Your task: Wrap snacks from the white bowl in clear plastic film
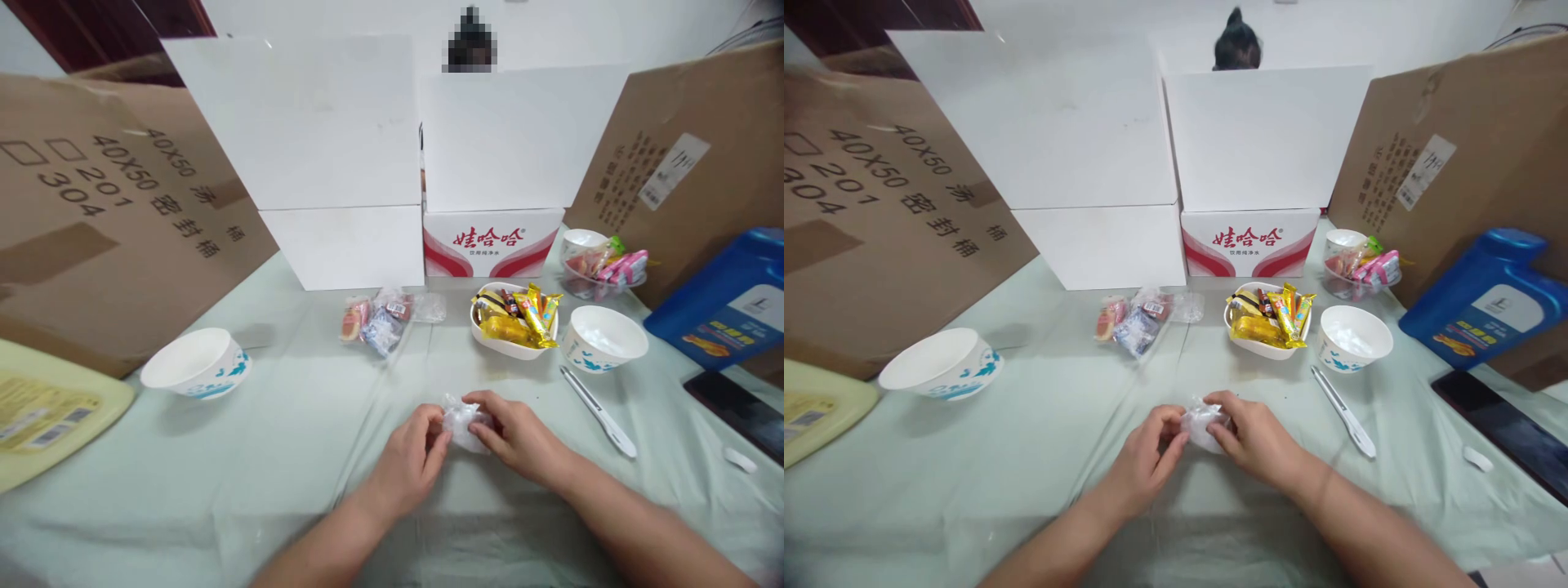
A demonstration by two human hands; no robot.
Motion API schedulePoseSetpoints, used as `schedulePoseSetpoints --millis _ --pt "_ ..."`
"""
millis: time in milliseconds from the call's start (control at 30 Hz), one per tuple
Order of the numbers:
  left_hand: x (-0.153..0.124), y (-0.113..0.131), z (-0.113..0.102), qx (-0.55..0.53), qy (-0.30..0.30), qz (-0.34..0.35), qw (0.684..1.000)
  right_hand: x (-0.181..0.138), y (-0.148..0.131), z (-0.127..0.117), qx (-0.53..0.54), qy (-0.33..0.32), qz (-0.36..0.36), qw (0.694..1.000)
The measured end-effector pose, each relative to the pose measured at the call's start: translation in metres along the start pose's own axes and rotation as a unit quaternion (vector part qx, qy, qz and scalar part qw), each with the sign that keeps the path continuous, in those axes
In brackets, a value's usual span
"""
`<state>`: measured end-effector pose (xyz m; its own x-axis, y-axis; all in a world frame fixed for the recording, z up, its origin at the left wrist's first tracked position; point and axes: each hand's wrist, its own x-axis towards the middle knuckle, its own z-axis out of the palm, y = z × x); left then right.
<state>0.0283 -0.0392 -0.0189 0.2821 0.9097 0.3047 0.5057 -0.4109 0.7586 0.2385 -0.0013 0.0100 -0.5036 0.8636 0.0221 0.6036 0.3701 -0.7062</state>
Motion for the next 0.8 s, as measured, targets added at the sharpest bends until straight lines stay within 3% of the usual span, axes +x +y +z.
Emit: schedulePoseSetpoints --millis 100,200,267,367,500,567,800 --pt "0.0 -0.001 0.003 -0.038 0.011 -0.021 0.999 0.009 0.006 0.011 -0.051 0.044 0.045 0.997" --pt "0.001 -0.002 0.005 -0.011 0.004 -0.004 1.0 0.013 0.011 0.02 -0.139 0.062 0.045 0.987" --pt "0.003 -0.002 0.006 0.032 -0.009 0.026 0.999 0.012 0.011 0.022 -0.195 0.102 0.016 0.975" --pt "0.005 -0.002 0.008 0.083 -0.013 0.075 0.994 0.008 0.01 0.02 -0.232 0.168 -0.082 0.955" --pt "0.006 0.002 0.007 0.136 -0.004 0.083 0.987 0.008 0.008 0.019 -0.209 0.076 -0.194 0.956" --pt "0.007 0.004 0.005 0.164 0.009 0.069 0.984 0.009 0.008 0.02 -0.201 0.038 -0.193 0.96" --pt "0.01 0.0 -0.002 0.179 0.012 0.044 0.983 0.003 0.006 0.027 -0.218 0.023 -0.175 0.96"
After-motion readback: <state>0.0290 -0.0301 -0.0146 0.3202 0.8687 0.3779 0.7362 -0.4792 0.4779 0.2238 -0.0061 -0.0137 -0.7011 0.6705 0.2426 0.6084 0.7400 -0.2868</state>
